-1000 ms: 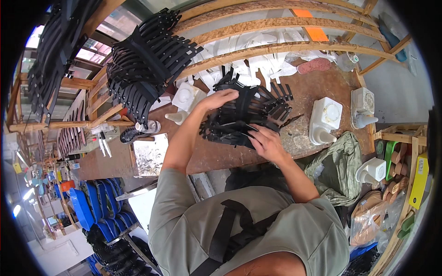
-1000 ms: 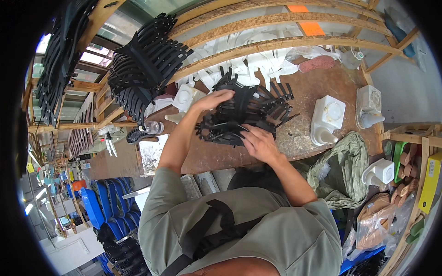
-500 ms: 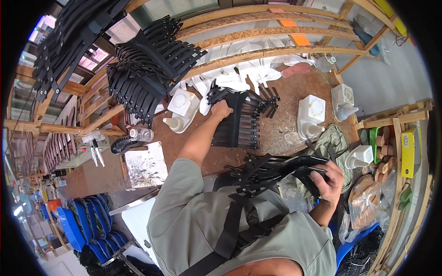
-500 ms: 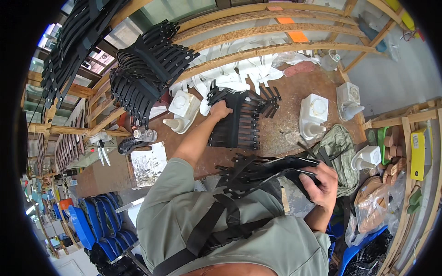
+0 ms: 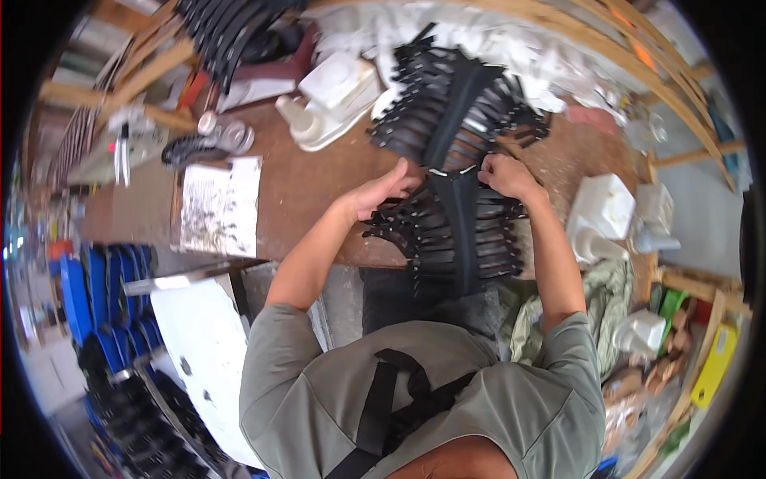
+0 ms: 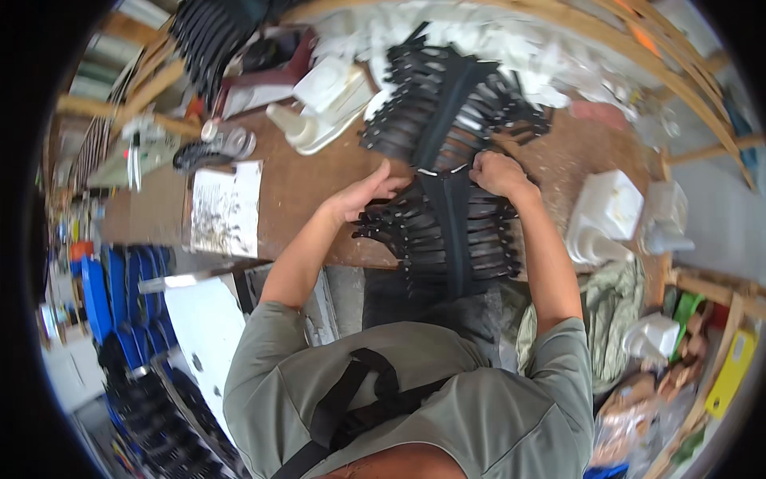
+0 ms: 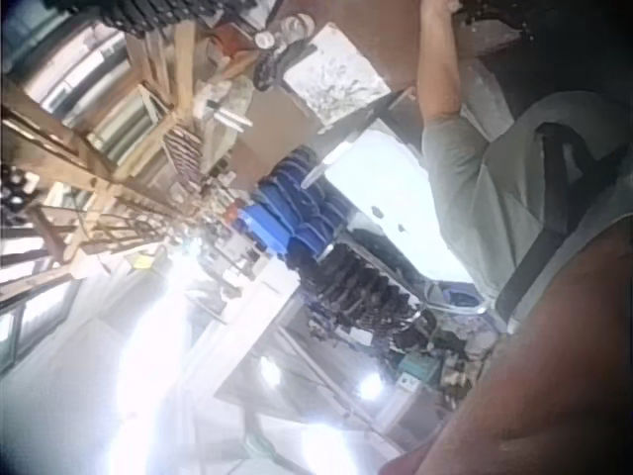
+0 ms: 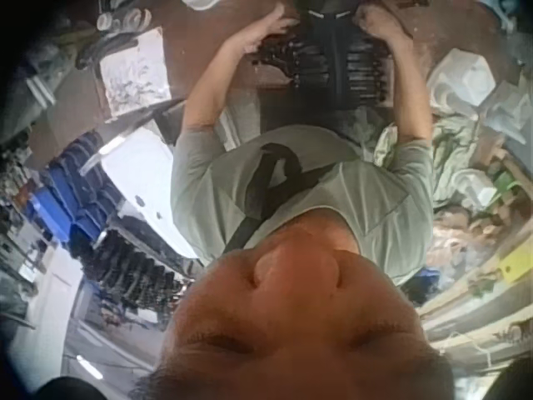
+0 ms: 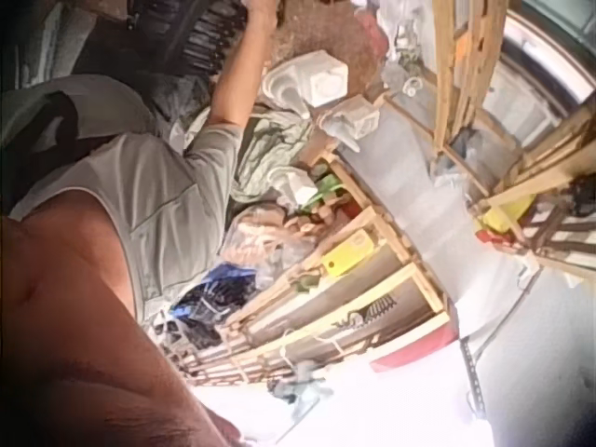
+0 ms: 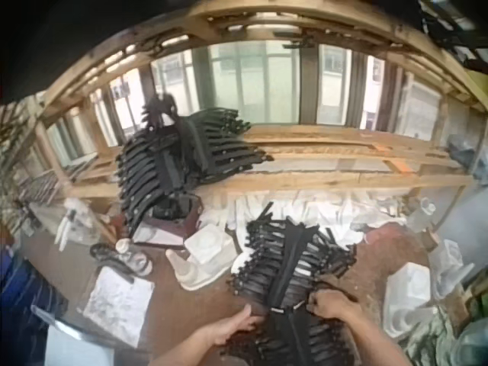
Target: Preparing and cleaning black plastic shoe components using a yellow tool or sponge.
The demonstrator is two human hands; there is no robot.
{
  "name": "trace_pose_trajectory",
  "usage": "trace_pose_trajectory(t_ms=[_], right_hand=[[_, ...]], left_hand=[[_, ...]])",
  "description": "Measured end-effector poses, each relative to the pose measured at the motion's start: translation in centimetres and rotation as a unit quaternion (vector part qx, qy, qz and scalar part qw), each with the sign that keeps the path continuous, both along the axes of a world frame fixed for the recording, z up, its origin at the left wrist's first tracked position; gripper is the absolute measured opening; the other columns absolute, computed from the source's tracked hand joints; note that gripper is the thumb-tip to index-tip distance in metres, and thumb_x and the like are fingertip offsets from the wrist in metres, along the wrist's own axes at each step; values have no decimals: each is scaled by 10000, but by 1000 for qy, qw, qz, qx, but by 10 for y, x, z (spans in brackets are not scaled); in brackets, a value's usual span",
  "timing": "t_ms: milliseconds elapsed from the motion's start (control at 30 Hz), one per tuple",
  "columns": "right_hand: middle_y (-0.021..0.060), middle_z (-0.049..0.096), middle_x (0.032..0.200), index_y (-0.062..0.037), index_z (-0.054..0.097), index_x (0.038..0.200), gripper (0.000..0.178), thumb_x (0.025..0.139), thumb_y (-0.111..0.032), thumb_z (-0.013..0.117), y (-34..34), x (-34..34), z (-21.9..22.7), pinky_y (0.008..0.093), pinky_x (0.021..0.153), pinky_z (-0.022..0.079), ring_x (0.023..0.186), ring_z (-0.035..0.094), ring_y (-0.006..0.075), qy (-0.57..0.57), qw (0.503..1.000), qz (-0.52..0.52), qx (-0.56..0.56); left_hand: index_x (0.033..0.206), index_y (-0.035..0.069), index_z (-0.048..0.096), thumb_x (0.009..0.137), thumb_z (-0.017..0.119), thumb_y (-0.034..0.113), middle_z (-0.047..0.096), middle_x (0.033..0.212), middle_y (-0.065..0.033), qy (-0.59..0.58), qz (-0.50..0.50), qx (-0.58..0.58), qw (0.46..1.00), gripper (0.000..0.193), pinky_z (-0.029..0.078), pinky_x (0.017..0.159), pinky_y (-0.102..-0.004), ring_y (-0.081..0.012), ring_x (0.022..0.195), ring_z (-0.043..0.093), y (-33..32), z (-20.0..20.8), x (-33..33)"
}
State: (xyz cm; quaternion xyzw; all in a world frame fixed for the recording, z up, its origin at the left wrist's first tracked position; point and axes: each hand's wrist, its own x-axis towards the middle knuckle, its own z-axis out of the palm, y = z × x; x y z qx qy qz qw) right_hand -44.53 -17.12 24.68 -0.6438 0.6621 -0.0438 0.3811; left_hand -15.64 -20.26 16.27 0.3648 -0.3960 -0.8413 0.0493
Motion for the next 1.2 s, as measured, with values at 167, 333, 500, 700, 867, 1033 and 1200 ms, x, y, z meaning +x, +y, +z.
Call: trace_pose_trajectory(t_ms=[167,333,500,700,867,1033,1200], right_hand=[[140,590,966,-12,593,948,266,752,-159,697,33,50,-35,396,795,443,919,570,315,124,894,93,-421],[105,613,945,-28,618,959,208,788,-140,658,83,52,-60,378,820,437,913,577,292,17,848,153,-508],[89,641,940,-37,649,893,148,823,-163,614,90,43,-91,377,837,439,933,581,281,-5,838,126,-531],[167,608,1042,-16,611,1023,213,843,-127,590,123,87,-65,398,857,441,983,567,340,-60,826,27,-559],[169,582,1136,-19,560,1120,387,768,-160,635,198,178,-28,407,930,411,1078,537,328,-148,823,291,-465],[125,591,952,-50,572,1060,372,702,-128,632,191,209,-48,384,849,414,933,560,258,124,764,277,-569],[119,603,848,-54,598,977,192,798,-115,634,174,208,-30,379,691,460,774,587,273,-62,825,128,-547]], left_hand=[[1359,-9,386,880,581,421,608,1114,-124,45,78,-146,985,672,448,774,-242,-110,881,543,83,46,55],[1289,-44,439,833,681,254,618,1090,-145,-131,263,-318,901,595,490,803,-284,-180,931,614,126,45,81],[1220,-72,485,830,659,361,606,1123,-217,-348,283,-482,752,608,474,848,-345,-286,1003,616,161,30,107],[1229,-26,413,836,664,372,606,1003,-113,-115,460,-292,831,614,477,774,-316,-180,883,576,222,-45,70],[1232,6,435,803,701,121,592,1019,-88,-13,482,-365,796,518,475,770,-288,-145,896,565,243,-73,54],[1020,-9,605,834,627,50,638,881,-27,25,384,-379,841,196,487,722,-250,-95,783,592,237,-14,88],[1016,-44,621,793,675,311,656,917,-161,-279,390,-512,713,423,500,800,-374,-323,867,630,155,6,130]])
